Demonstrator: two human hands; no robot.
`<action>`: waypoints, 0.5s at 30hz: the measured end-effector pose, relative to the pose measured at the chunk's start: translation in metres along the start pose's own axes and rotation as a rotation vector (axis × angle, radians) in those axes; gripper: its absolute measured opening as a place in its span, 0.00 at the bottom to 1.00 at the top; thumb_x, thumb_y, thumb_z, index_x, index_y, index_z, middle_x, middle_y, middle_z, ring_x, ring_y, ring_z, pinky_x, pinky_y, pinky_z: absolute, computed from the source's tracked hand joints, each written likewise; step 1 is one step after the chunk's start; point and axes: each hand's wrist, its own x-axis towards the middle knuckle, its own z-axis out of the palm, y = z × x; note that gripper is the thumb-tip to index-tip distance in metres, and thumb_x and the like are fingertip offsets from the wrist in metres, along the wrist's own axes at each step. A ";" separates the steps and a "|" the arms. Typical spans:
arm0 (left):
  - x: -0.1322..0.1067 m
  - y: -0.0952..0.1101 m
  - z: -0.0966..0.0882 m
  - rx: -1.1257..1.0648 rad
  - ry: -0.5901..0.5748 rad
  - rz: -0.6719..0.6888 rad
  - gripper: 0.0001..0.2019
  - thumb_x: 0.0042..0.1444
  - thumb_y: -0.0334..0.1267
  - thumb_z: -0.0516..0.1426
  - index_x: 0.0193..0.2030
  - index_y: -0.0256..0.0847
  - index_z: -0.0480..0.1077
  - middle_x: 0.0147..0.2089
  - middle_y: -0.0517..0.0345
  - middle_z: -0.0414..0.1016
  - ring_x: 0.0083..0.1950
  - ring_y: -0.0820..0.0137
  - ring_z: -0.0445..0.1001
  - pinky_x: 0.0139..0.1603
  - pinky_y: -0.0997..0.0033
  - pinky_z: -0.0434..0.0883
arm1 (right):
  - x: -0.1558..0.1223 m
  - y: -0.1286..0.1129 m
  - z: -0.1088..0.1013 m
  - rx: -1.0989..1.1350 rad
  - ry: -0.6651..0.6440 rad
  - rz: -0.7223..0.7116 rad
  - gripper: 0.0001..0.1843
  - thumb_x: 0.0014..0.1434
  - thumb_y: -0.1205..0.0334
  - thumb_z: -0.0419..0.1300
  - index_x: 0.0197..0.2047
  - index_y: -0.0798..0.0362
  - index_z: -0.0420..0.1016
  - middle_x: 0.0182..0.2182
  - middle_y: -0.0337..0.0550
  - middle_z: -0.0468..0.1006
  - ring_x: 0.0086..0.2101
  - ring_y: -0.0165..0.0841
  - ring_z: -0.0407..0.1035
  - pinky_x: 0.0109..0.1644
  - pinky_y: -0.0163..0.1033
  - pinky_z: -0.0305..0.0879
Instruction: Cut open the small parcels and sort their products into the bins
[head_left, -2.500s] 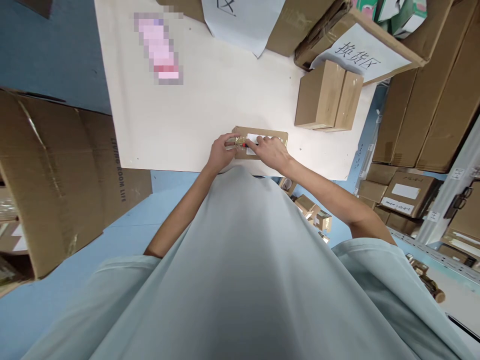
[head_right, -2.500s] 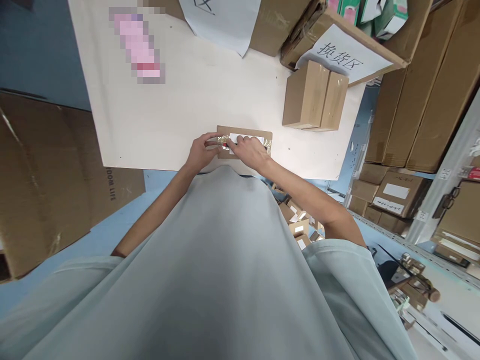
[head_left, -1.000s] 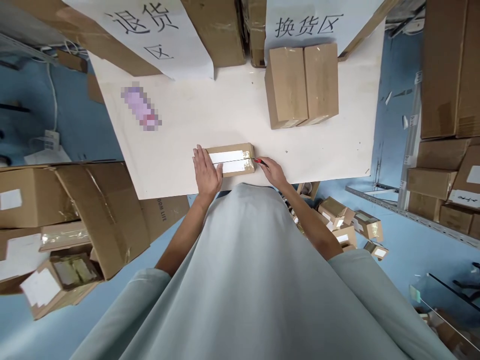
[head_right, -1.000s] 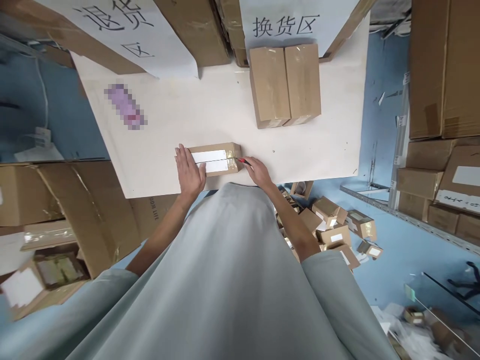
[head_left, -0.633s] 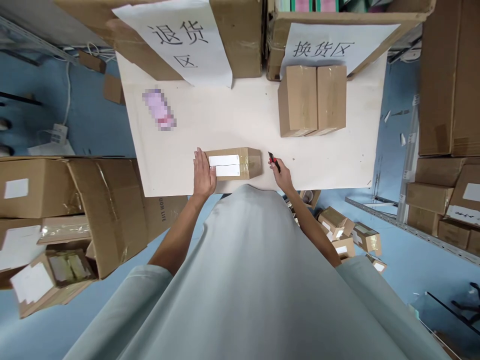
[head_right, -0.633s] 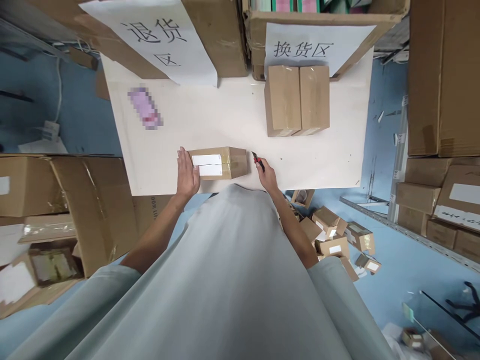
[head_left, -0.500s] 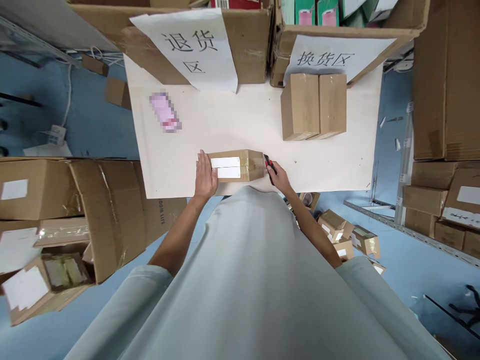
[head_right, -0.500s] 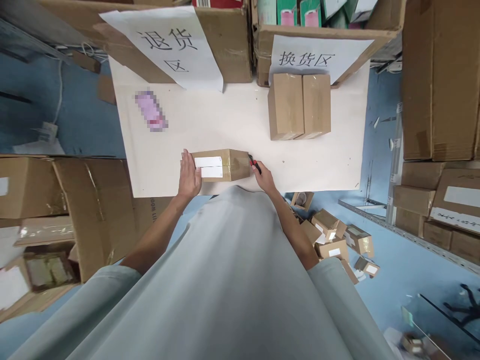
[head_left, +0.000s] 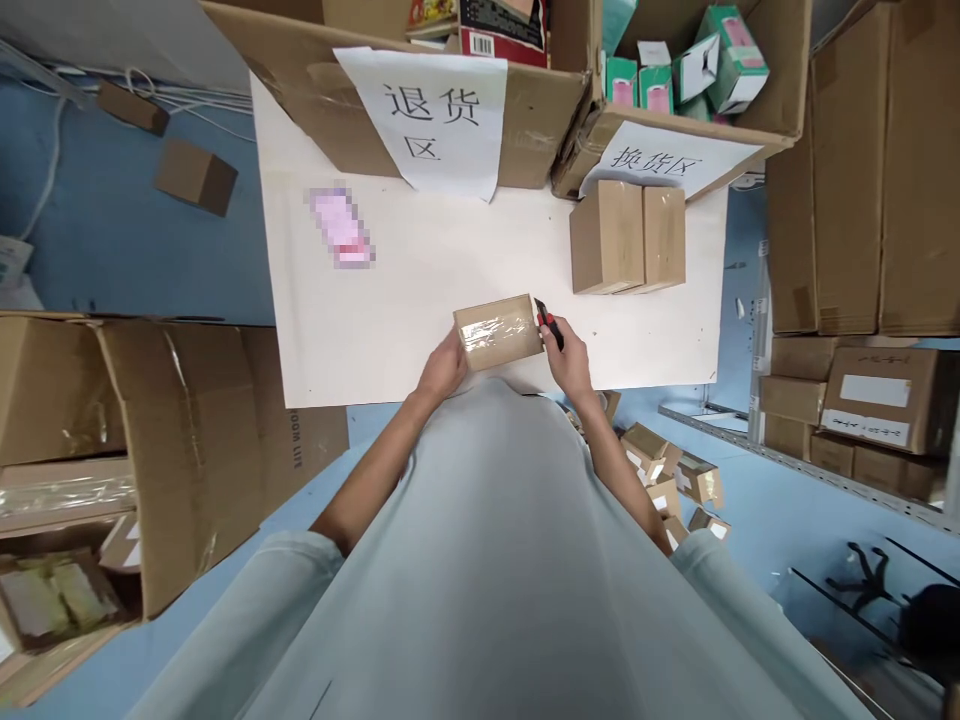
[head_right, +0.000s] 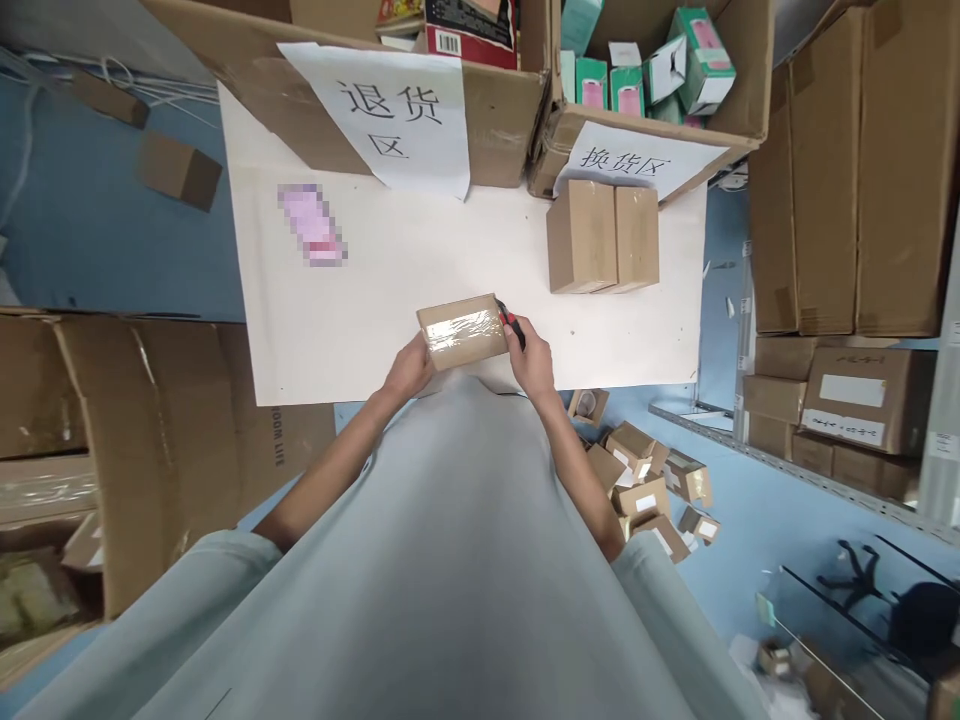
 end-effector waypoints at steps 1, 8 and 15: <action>0.001 0.004 0.001 -0.029 -0.025 -0.026 0.33 0.77 0.47 0.50 0.84 0.37 0.60 0.78 0.36 0.75 0.76 0.45 0.77 0.77 0.41 0.75 | 0.000 -0.007 -0.001 -0.043 0.002 -0.013 0.29 0.83 0.41 0.46 0.67 0.50 0.77 0.47 0.47 0.87 0.45 0.42 0.78 0.55 0.42 0.73; 0.005 0.027 -0.037 -0.186 0.123 -0.053 0.28 0.78 0.49 0.50 0.76 0.41 0.72 0.76 0.40 0.77 0.69 0.54 0.82 0.67 0.52 0.82 | -0.017 -0.040 -0.003 -0.316 0.084 -0.012 0.26 0.84 0.51 0.46 0.70 0.52 0.77 0.62 0.57 0.86 0.59 0.48 0.80 0.64 0.47 0.74; 0.046 0.054 -0.079 -0.246 0.014 0.036 0.16 0.68 0.49 0.67 0.55 0.44 0.86 0.58 0.49 0.88 0.55 0.58 0.85 0.60 0.58 0.82 | -0.055 -0.083 0.020 -0.388 -0.052 0.070 0.27 0.83 0.50 0.51 0.78 0.44 0.74 0.62 0.48 0.89 0.58 0.48 0.84 0.60 0.46 0.78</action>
